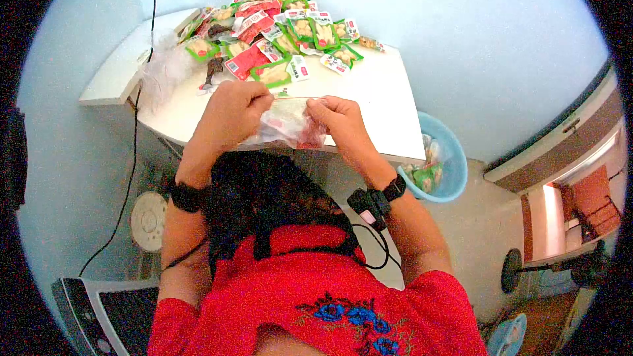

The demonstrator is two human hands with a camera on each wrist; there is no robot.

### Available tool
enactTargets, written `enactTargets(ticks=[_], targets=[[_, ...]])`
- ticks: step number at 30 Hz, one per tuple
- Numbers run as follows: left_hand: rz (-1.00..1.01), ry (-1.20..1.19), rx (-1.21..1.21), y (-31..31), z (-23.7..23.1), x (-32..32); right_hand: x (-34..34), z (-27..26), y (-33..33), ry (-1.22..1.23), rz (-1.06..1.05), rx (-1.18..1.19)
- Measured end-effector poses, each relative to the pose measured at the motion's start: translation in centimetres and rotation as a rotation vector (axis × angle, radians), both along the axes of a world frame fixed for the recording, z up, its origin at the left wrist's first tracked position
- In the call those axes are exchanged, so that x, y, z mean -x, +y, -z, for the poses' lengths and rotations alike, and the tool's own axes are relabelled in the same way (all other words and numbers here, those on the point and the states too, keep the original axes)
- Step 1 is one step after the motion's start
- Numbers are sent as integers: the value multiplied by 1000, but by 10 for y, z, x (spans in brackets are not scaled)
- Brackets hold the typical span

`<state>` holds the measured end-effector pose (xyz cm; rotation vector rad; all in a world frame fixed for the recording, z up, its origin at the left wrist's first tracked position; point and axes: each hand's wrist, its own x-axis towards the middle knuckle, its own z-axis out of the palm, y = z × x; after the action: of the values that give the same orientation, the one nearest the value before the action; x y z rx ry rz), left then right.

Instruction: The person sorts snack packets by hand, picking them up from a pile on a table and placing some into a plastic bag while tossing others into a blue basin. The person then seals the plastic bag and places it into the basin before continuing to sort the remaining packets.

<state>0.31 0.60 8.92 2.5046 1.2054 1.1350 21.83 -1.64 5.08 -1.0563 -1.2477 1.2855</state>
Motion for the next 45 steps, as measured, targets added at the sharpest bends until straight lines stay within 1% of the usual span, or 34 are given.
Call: enactTargets(ticks=[1,3,4,6,7,9,10,13,15,16,19,21,22,23,25,27,28,31,33,35,37,39,40,41,43,45], targets=[[22,-6,105,5,3,1,1,-1,0,10,2,53],[61,-16,309,15,6,3,-1,10,9,-10,38,20],[107,-51,320,23,14,3,-1,14,11,-18,57,9],[202,-124,342,36,28,3,1,15,9,-154,178,-66],[188,-157,414,38,31,4,2,14,7,-223,238,-104],[163,-222,562,41,34,7,5,4,-3,-690,355,-649],[159,-220,598,42,34,9,7,-2,-10,-923,406,-919],[163,-232,674,43,32,12,16,-19,-29,-1228,38,-1164],[185,-256,684,43,32,10,26,-7,-25,-1358,29,-1146],[179,-251,730,44,32,10,32,2,-20,-1425,34,-1131],[176,-249,673,48,42,15,32,36,7,-1322,161,-1331],[159,-244,690,41,35,16,37,38,8,-1256,189,-1343],[181,-244,677,39,34,17,38,41,12,-1201,240,-1398],[200,-249,664,38,33,18,38,40,11,-1188,227,-1346],[178,-272,715,31,22,19,29,33,7,-1175,126,-1195],[207,-397,553,25,21,18,14,32,10,-1035,200,-1150],[95,-371,606,26,20,20,4,30,12,-963,228,-1131],[51,-655,683,13,23,10,-25,13,10,-660,438,-847],[55,-609,713,15,37,12,-56,-14,-3,-437,483,-480],[48,-556,720,15,53,12,-100,-20,-13,-383,551,-281],[-15,-513,690,16,67,7,-137,-16,-23,-140,706,-202],[-68,-449,683,20,80,8,-161,-28,-47,195,746,-310],[-98,-411,630,21,87,7,-188,-20,-53,142,789,-342],[-121,-423,620,21,89,7,-218,-11,-57,88,833,-378],[-157,-443,602,21,91,1,-255,-6,-75,55,877,-397],[-176,-437,601,23,96,1,-299,7,-88,-233,895,-321]])
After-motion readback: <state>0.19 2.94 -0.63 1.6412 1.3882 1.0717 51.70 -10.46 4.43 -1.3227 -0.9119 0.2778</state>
